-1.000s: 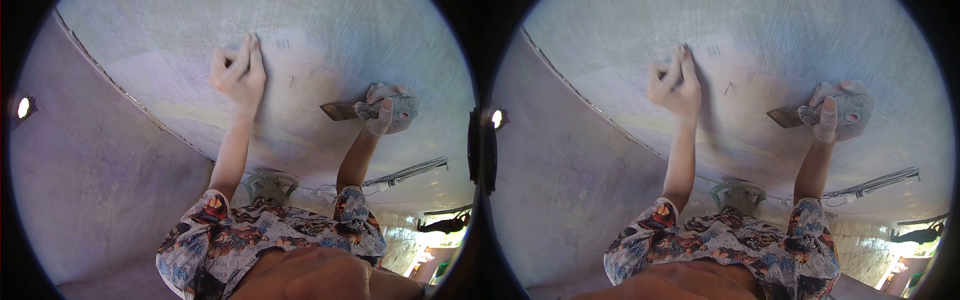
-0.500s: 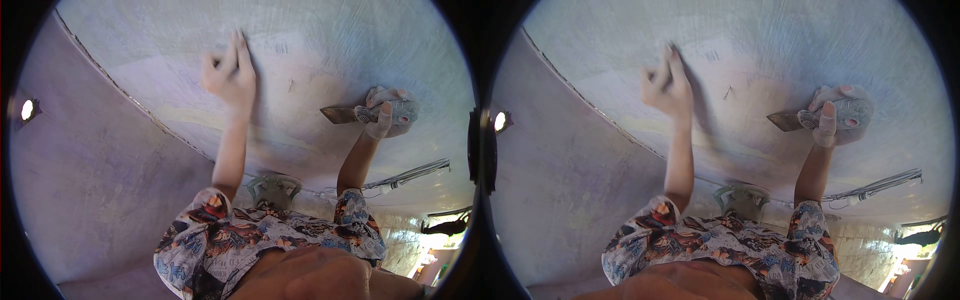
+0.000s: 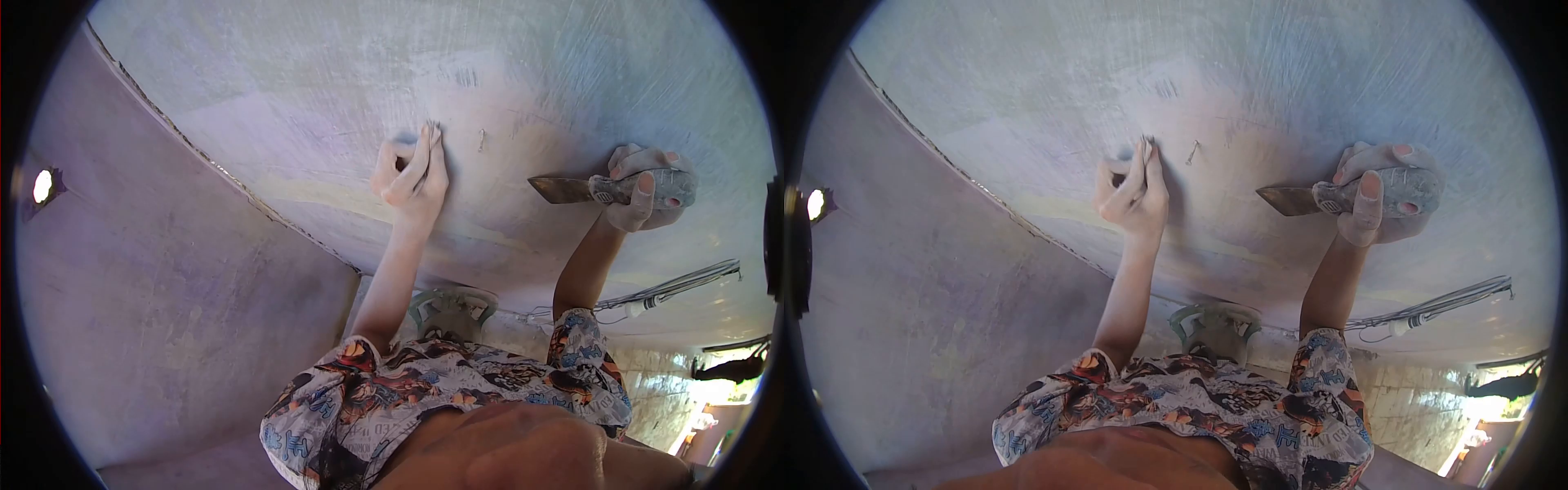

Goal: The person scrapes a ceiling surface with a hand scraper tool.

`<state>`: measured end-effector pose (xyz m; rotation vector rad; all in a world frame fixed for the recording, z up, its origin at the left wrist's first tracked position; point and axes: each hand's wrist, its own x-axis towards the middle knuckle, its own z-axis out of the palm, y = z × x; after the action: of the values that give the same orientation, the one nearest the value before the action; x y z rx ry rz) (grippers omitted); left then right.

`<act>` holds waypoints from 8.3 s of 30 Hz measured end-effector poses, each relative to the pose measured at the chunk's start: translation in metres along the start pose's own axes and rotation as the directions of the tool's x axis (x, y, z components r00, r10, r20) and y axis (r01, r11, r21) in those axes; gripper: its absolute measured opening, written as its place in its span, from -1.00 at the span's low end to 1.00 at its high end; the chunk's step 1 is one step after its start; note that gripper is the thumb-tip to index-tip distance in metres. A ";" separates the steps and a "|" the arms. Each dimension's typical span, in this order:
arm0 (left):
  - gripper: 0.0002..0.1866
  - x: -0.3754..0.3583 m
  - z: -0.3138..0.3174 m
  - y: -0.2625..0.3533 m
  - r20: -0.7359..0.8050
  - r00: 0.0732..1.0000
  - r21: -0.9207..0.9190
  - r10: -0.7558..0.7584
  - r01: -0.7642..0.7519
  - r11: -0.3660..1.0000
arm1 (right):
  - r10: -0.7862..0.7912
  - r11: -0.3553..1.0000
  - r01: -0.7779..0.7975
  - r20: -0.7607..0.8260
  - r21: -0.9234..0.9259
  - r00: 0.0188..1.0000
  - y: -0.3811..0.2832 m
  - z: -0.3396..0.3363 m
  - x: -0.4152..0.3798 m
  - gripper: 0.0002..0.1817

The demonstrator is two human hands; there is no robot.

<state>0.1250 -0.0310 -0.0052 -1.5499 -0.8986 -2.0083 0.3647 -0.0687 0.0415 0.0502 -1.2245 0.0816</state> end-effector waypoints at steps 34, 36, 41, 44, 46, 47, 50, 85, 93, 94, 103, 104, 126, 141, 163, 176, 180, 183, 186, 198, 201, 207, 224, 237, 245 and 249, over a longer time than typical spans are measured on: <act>-0.73 0.029 0.008 0.014 0.005 1.000 0.062 -0.030 0.029 0.998 | -0.040 0.999 0.039 -0.057 -0.031 0.998 0.009 -0.010 0.000 -0.60; -0.73 0.050 0.012 0.016 -0.012 1.000 0.094 -0.007 0.008 0.996 | -0.040 0.999 0.039 -0.054 -0.018 0.998 0.013 -0.012 -0.002 -0.61; -0.70 -0.039 -0.002 0.007 0.042 0.990 -0.102 -0.131 0.135 0.986 | -0.027 0.999 0.028 -0.035 0.026 0.999 0.009 -0.014 -0.001 -0.63; -0.71 0.006 0.007 0.012 0.008 1.000 0.027 0.028 -0.028 0.999 | 0.007 1.000 -0.007 0.028 -0.013 1.000 0.007 -0.013 0.003 -0.62; -0.72 0.056 0.023 0.019 -0.045 0.999 0.010 0.029 -0.029 1.000 | -0.066 0.996 0.061 -0.089 -0.063 0.994 0.008 -0.004 -0.001 -0.60; -0.72 0.066 0.027 0.022 -0.095 0.995 -0.007 0.022 -0.023 1.000 | -0.060 0.996 0.054 -0.092 -0.067 0.994 0.007 -0.004 0.000 -0.60; -0.73 0.015 0.014 0.017 -0.032 0.998 -0.022 -0.049 0.048 0.999 | -0.031 0.998 0.031 -0.002 -0.047 1.000 0.005 -0.002 0.005 -0.58; -0.78 0.009 0.002 0.006 0.000 0.986 -0.098 -0.165 0.164 0.982 | 0.025 0.999 -0.027 -0.063 -0.034 0.998 0.003 0.009 0.002 -0.62; -0.77 0.005 0.003 0.003 0.095 0.995 0.050 -0.026 0.022 0.998 | -0.009 0.999 0.006 -0.073 -0.049 0.997 0.013 0.002 0.000 -0.66; -0.78 -0.036 -0.004 -0.004 0.160 0.986 -0.008 0.038 -0.037 0.999 | -0.023 0.997 0.018 -0.064 -0.070 0.998 0.014 -0.002 -0.003 -0.67; -0.87 -0.113 -0.097 -0.046 0.517 0.743 0.178 -0.425 0.392 0.902 | 0.027 0.993 -0.031 -0.032 -0.118 0.999 0.046 -0.014 -0.016 -0.71; -0.88 -0.114 -0.098 -0.046 0.503 0.679 0.100 -0.534 0.568 0.817 | 0.034 0.992 -0.038 -0.032 -0.124 0.999 0.047 -0.015 -0.019 -0.71; -0.85 -0.100 -0.084 0.002 0.778 0.195 -0.020 -0.597 0.958 0.286 | 0.962 0.083 -0.966 -0.272 0.245 0.014 -0.080 0.001 -0.204 -0.71; -0.55 0.018 -0.078 -0.018 0.915 0.266 0.200 -0.304 0.356 0.913 | 0.987 -0.017 -0.998 0.160 0.054 -0.009 -0.083 0.023 -0.199 -0.67; -0.83 -0.018 0.044 0.003 0.313 0.214 -0.803 0.925 -0.460 0.378 | 1.000 0.007 -1.000 0.017 0.007 0.007 -0.076 0.052 -0.150 -0.79; -0.84 0.020 0.041 0.024 0.335 0.216 -0.828 0.917 -0.397 0.396 | 0.998 0.005 -0.991 0.067 0.134 0.014 -0.093 0.066 -0.115 -0.77; -0.84 0.008 0.032 0.020 0.368 0.280 -0.805 0.887 -0.381 0.454 | 0.998 0.005 -1.000 0.060 0.026 0.007 -0.092 0.063 -0.124 -0.75; -0.84 0.010 0.033 0.018 0.378 0.281 -0.822 0.882 -0.338 0.459 | 0.996 0.090 -0.995 0.018 -0.054 0.089 -0.092 0.072 -0.128 -0.72; -0.84 0.023 0.030 0.021 0.300 0.262 -0.831 0.917 -0.400 0.386 | 0.993 0.116 -0.993 -0.012 -0.033 0.117 -0.097 0.084 -0.117 -0.70; -0.82 0.008 0.024 0.025 0.383 0.381 -0.839 0.841 -0.236 0.490 | 1.000 0.015 -0.999 0.020 0.048 0.016 -0.106 0.077 -0.119 -0.74; -0.82 0.024 0.032 0.027 0.297 0.353 -0.878 0.887 -0.266 0.399 | 0.996 0.087 -0.995 0.016 0.050 0.088 -0.101 0.085 -0.110 -0.74; -0.82 0.009 0.029 0.027 0.381 0.378 -0.835 0.844 -0.251 0.489 | 1.000 -0.017 -0.997 0.025 0.077 -0.015 -0.107 0.072 -0.112 -0.73; -0.82 0.009 0.044 0.034 0.341 0.385 -0.822 0.858 -0.321 0.470 | 1.000 0.009 -0.997 0.008 0.080 0.010 -0.099 0.062 -0.101 -0.72; -0.83 0.018 0.040 0.040 0.271 0.356 -0.874 0.894 -0.298 0.383 | 0.994 0.101 -0.988 -0.060 0.116 0.094 -0.111 0.080 -0.107 -0.75; -0.84 0.008 0.033 0.033 0.350 0.306 -0.845 0.886 -0.305 0.439 | 0.997 0.026 -0.999 -0.067 0.027 0.025 -0.113 0.072 -0.110 -0.75; -0.83 -0.008 0.036 0.032 0.317 0.430 -0.851 0.846 -0.264 0.453 | 0.998 0.011 -0.999 -0.060 -0.040 0.014 -0.112 0.069 -0.120 -0.74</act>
<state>0.1735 -0.0276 0.0000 -2.6949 0.4244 -1.1041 0.2692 -0.1899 -0.0473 -0.9804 -0.9918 1.3698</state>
